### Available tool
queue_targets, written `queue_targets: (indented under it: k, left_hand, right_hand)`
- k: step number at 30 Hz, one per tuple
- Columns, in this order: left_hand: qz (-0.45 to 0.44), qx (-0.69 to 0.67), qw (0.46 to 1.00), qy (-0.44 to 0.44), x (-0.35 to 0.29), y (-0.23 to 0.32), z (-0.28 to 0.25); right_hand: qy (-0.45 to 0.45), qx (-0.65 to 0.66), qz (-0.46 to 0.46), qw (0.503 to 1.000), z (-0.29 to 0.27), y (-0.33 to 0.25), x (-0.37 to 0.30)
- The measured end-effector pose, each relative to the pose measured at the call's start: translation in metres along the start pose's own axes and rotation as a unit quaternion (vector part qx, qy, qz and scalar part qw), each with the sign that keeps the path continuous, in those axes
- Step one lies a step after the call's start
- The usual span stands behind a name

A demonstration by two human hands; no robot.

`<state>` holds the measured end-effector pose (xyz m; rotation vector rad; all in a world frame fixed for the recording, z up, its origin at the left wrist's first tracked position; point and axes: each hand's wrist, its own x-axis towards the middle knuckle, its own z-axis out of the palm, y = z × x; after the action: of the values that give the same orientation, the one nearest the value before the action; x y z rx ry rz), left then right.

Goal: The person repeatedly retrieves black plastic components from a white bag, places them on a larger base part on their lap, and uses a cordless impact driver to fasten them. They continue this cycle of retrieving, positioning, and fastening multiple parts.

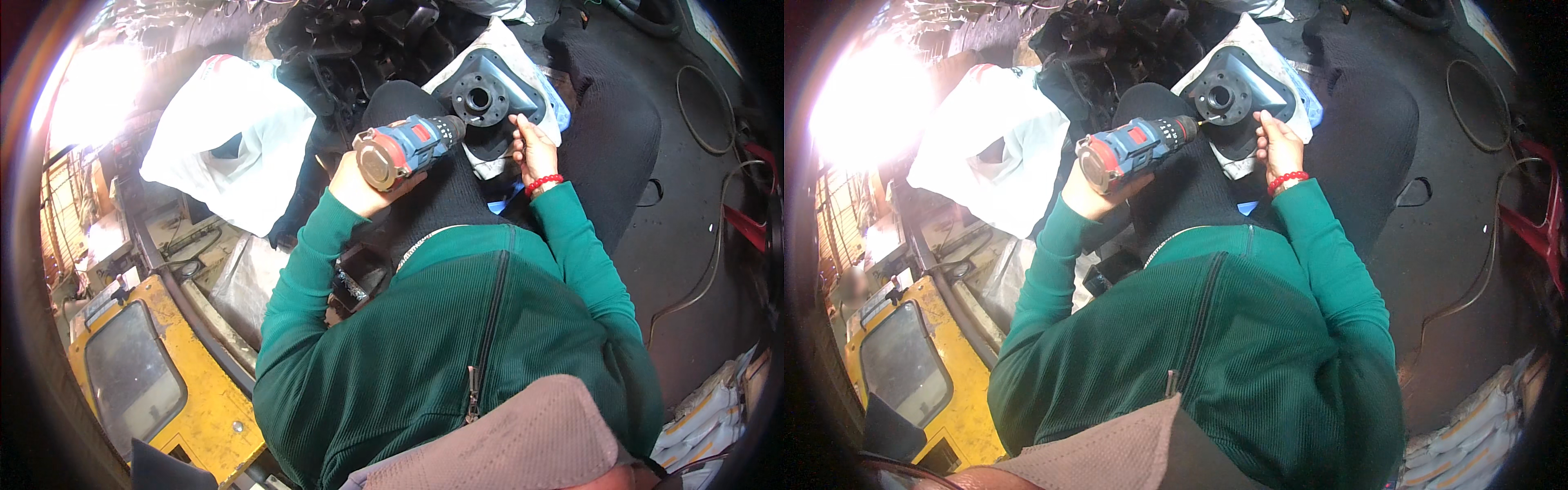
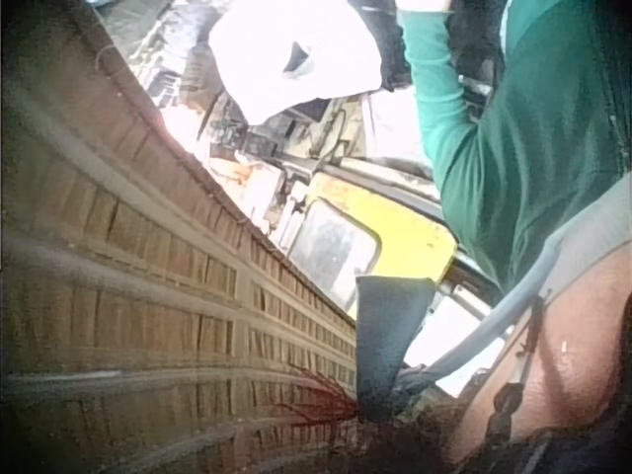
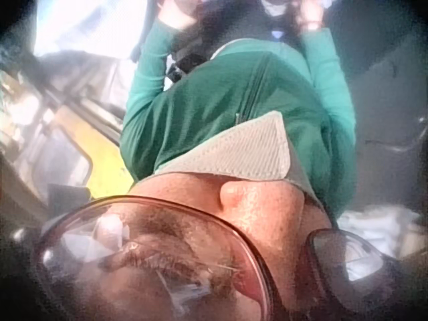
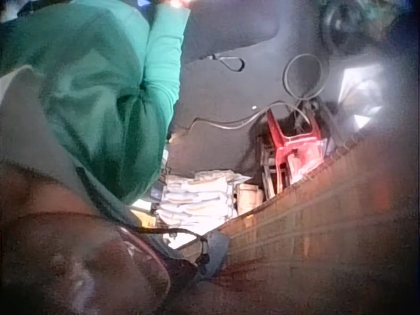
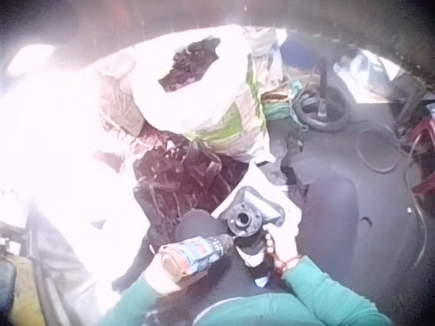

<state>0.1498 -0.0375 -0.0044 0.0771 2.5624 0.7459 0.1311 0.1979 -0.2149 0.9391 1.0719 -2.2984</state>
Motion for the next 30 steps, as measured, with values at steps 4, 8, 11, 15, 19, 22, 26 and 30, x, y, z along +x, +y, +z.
queue_targets:
  k: [4,8,11,15,19,22,26,30]
  left_hand:
    - [-0.02,0.026,0.999,-0.041,0.017,0.006,-0.001]
    - [0.026,0.056,0.996,-0.059,0.033,0.004,0.0]
    - [0.048,0.113,0.989,-0.082,0.044,0.005,-0.003]
    - [0.076,0.162,0.978,-0.104,0.061,0.016,-0.012]
    - [0.023,0.145,0.981,-0.127,0.065,0.039,-0.018]
    - [0.021,0.194,0.967,-0.165,0.07,0.032,-0.015]
    - [0.007,0.191,0.967,-0.169,0.076,0.032,-0.006]
    - [-0.004,0.232,0.949,-0.212,0.079,0.039,-0.001]
  right_hand:
    - [0.067,-0.131,-0.08,0.986,0.018,-0.011,0.015]
    - [0.068,-0.181,-0.151,0.969,0.015,-0.007,0.034]
    - [0.062,-0.229,-0.2,0.951,0.014,-0.005,0.037]
    - [0.061,-0.275,-0.217,0.935,0.012,-0.008,0.042]
    - [0.058,-0.267,-0.225,0.935,0.01,-0.004,0.046]
    - [0.048,-0.218,-0.192,0.956,0.011,-0.001,0.049]
    - [0.045,-0.212,-0.18,0.959,0.01,-0.004,0.044]
    - [0.041,-0.202,-0.166,0.964,0.01,-0.007,0.04]
